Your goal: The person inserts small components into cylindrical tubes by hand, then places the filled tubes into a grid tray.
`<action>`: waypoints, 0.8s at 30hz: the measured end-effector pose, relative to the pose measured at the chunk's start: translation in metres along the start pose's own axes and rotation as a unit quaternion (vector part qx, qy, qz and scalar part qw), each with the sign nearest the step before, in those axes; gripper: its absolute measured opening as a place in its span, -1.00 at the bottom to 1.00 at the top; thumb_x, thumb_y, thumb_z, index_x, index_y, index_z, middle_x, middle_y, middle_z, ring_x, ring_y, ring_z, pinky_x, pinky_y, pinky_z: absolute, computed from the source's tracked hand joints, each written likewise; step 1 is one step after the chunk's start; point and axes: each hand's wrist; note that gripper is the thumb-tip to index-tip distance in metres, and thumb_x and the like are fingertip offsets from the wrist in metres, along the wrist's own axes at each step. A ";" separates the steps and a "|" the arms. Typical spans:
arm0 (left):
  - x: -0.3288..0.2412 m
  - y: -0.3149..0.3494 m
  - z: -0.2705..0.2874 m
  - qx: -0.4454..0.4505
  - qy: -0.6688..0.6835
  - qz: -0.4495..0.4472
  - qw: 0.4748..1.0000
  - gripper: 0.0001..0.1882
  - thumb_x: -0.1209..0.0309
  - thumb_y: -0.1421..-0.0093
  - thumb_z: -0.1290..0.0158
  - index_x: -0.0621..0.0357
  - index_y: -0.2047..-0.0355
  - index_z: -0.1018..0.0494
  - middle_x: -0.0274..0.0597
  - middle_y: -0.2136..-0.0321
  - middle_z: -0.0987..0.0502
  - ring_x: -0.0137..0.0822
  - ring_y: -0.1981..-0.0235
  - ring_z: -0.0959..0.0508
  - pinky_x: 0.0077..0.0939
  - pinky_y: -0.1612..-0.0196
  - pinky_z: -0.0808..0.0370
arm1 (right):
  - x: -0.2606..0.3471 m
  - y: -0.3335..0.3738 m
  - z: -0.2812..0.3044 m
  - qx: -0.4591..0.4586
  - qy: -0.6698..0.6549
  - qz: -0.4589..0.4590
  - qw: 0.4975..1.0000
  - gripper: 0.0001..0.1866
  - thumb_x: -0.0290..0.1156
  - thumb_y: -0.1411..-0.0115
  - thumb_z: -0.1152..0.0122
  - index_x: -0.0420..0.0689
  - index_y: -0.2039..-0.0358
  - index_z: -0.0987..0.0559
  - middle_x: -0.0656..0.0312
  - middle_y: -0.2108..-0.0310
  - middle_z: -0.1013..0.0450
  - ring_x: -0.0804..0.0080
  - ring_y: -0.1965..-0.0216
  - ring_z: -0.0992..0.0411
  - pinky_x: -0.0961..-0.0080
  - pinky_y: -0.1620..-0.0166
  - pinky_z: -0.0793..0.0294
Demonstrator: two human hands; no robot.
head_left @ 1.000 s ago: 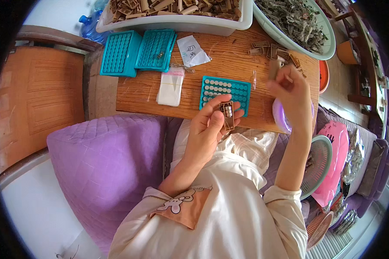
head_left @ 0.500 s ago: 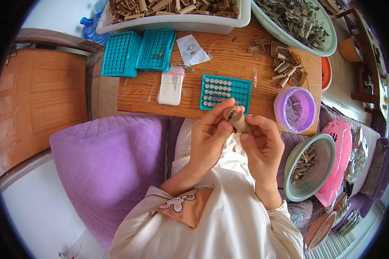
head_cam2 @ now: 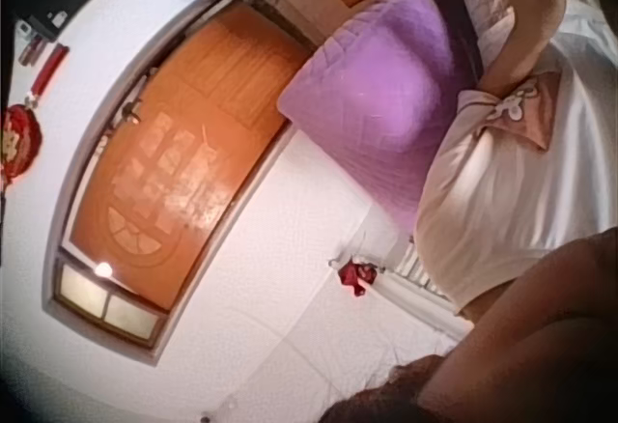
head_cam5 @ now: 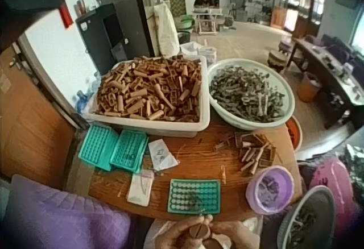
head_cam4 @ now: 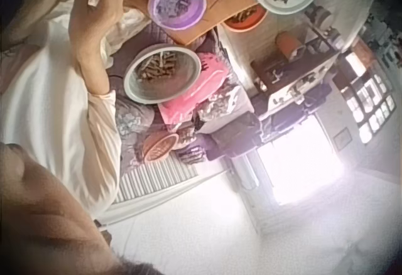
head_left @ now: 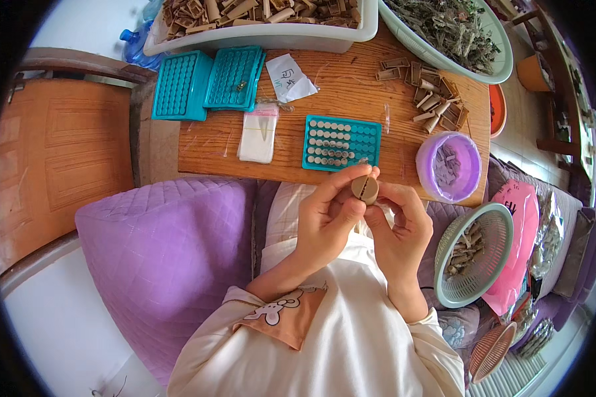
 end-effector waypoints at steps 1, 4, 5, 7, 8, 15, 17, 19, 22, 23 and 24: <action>0.000 0.001 -0.002 -0.009 -0.031 -0.013 0.999 -0.53 0.32 -0.04 -0.01 0.33 0.10 -0.19 -0.04 0.19 -0.37 -0.22 0.05 -0.30 -0.42 0.04 -0.30 | 0.000 -0.001 0.000 0.011 0.004 0.001 1.000 -0.71 -0.68 0.22 -0.19 -0.27 0.39 -0.43 0.14 0.45 -0.39 0.35 0.43 -0.39 0.56 0.36 -0.37; 0.003 0.003 -0.004 -0.002 -0.123 -0.066 0.990 -0.58 0.34 -0.10 0.07 0.33 0.08 -0.19 -0.03 0.16 -0.34 -0.41 0.19 -0.38 -0.59 0.15 -0.33 | 0.005 -0.005 -0.004 0.047 0.039 0.016 0.998 -0.71 -0.67 0.23 -0.17 -0.26 0.39 -0.41 0.13 0.51 -0.36 0.27 0.47 -0.38 0.51 0.40 -0.36; 0.004 0.004 -0.004 -0.002 -0.123 -0.066 0.990 -0.58 0.34 -0.10 0.07 0.33 0.08 -0.19 -0.03 0.16 -0.34 -0.41 0.19 -0.38 -0.59 0.15 -0.33 | 0.006 -0.007 -0.005 0.073 0.069 0.030 0.994 -0.71 -0.66 0.23 -0.16 -0.26 0.39 -0.39 0.11 0.53 -0.34 0.22 0.49 -0.36 0.47 0.42 -0.35; 0.008 0.006 -0.003 -0.033 -0.201 -0.143 0.968 -0.57 0.19 -0.13 0.15 0.34 0.16 -0.23 -0.02 0.24 -0.38 -0.35 0.24 -0.42 -0.54 0.19 -0.34 | 0.001 0.000 -0.006 0.141 0.100 0.046 0.984 -0.71 -0.57 0.16 -0.11 -0.24 0.34 -0.37 0.07 0.57 -0.30 0.12 0.54 -0.31 0.36 0.49 -0.30; 0.010 0.007 -0.001 -0.035 -0.202 -0.144 0.968 -0.57 0.19 -0.13 0.15 0.34 0.16 -0.23 -0.02 0.24 -0.38 -0.35 0.24 -0.42 -0.54 0.19 -0.34 | 0.002 0.001 -0.009 0.158 0.092 0.043 0.982 -0.73 -0.53 0.14 -0.10 -0.24 0.34 -0.36 0.07 0.58 -0.29 0.11 0.56 -0.30 0.34 0.51 -0.29; 0.013 0.009 0.003 -0.011 -0.126 -0.107 0.986 -0.55 0.10 -0.16 0.27 0.31 0.24 -0.21 -0.08 0.33 -0.35 -0.27 0.22 -0.40 -0.45 0.16 -0.31 | -0.013 0.009 -0.013 0.168 0.083 0.060 0.980 -0.70 -0.45 0.09 -0.08 -0.26 0.31 -0.35 0.06 0.59 -0.29 0.09 0.58 -0.29 0.32 0.54 -0.26; 0.006 0.004 -0.003 -0.022 -0.164 -0.027 0.986 -0.47 -0.01 -0.11 0.27 0.30 0.25 -0.17 -0.19 0.42 -0.31 -0.30 0.20 -0.36 -0.32 0.05 -0.28 | -0.019 0.008 -0.013 0.150 0.090 0.043 0.984 -0.67 -0.43 0.10 -0.12 -0.27 0.28 -0.36 0.04 0.56 -0.31 0.09 0.55 -0.31 0.32 0.52 -0.29; 0.011 0.004 -0.001 -0.014 -0.124 -0.012 0.992 -0.47 0.00 -0.11 0.25 0.30 0.23 -0.15 -0.18 0.40 -0.31 -0.29 0.18 -0.35 -0.32 0.04 -0.28 | -0.019 0.003 -0.004 0.173 0.081 0.027 0.981 -0.68 -0.43 0.10 -0.12 -0.26 0.29 -0.37 0.03 0.53 -0.32 0.09 0.53 -0.33 0.34 0.50 -0.30; 0.016 0.004 0.006 -0.015 0.007 -0.012 1.000 -0.50 0.03 -0.11 0.23 0.24 0.17 -0.12 -0.13 0.30 -0.29 -0.25 0.07 -0.29 -0.40 0.05 -0.26 | -0.009 -0.015 0.028 0.247 0.010 -0.045 0.968 -0.72 -0.58 0.11 -0.13 -0.20 0.30 -0.41 0.14 0.50 -0.37 0.39 0.47 -0.39 0.53 0.42 -0.36; 0.015 0.002 0.006 -0.065 0.021 -0.012 0.998 -0.50 0.01 -0.10 0.22 0.19 0.17 -0.13 -0.16 0.33 -0.31 -0.28 0.15 -0.34 -0.42 0.14 -0.33 | -0.011 -0.021 0.041 0.210 0.057 -0.027 0.976 -0.71 -0.62 0.13 -0.13 -0.19 0.30 -0.42 0.22 0.52 -0.38 0.54 0.50 -0.36 0.62 0.43 -0.35; 0.014 -0.001 0.007 -0.116 0.036 -0.013 0.993 -0.51 -0.01 -0.09 0.21 0.14 0.17 -0.14 -0.20 0.37 -0.32 -0.30 0.24 -0.39 -0.44 0.22 -0.40 | -0.013 -0.025 0.052 0.142 0.111 -0.061 0.982 -0.73 -0.63 0.11 -0.10 -0.19 0.31 -0.44 0.23 0.54 -0.40 0.56 0.54 -0.35 0.65 0.46 -0.32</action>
Point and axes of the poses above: each hand's wrist, its own y-axis away from the middle knuckle, its own z-axis out of the back of the hand, x = y × z
